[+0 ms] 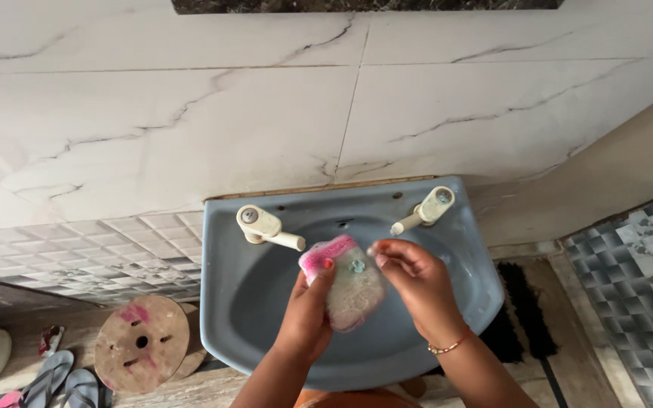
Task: The person cleans a blue bathroom sink using a cloth and soap, scrubbing the basin, taps, and surrounding wall tiles before rinsing the area.
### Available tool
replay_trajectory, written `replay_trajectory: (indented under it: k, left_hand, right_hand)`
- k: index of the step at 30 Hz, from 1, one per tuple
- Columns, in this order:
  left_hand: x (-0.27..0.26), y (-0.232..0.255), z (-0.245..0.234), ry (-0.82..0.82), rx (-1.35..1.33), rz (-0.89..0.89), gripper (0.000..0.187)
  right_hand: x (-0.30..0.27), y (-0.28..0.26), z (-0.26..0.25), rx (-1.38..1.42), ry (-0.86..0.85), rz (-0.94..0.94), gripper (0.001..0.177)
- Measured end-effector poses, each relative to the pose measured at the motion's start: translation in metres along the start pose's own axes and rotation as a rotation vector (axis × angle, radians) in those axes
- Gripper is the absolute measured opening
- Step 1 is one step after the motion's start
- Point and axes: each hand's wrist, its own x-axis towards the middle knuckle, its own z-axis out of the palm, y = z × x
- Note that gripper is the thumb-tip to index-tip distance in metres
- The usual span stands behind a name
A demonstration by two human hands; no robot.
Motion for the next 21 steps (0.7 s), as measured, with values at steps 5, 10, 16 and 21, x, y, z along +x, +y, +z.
replay_trajectory:
  k: [5, 10, 16, 21]
  left_hand:
    - [0.005, -0.011, 0.013, -0.084, -0.003, -0.004, 0.046]
    - [0.014, -0.018, 0.02, -0.072, 0.076, -0.057, 0.045]
    - [0.016, -0.023, 0.024, -0.001, 0.231, -0.071, 0.044]
    - [0.016, -0.032, 0.023, 0.067, 0.69, 0.065, 0.047]
  right_hand:
    - [-0.007, 0.001, -0.001, 0.304, -0.028, 0.274, 0.044]
    - [-0.007, 0.005, -0.004, 0.445, -0.113, 0.436, 0.05]
    - [-0.004, 0.024, -0.018, 0.394, -0.178, 0.488, 0.042]
    - [-0.006, 0.05, -0.021, 0.063, -0.223, 0.443, 0.04]
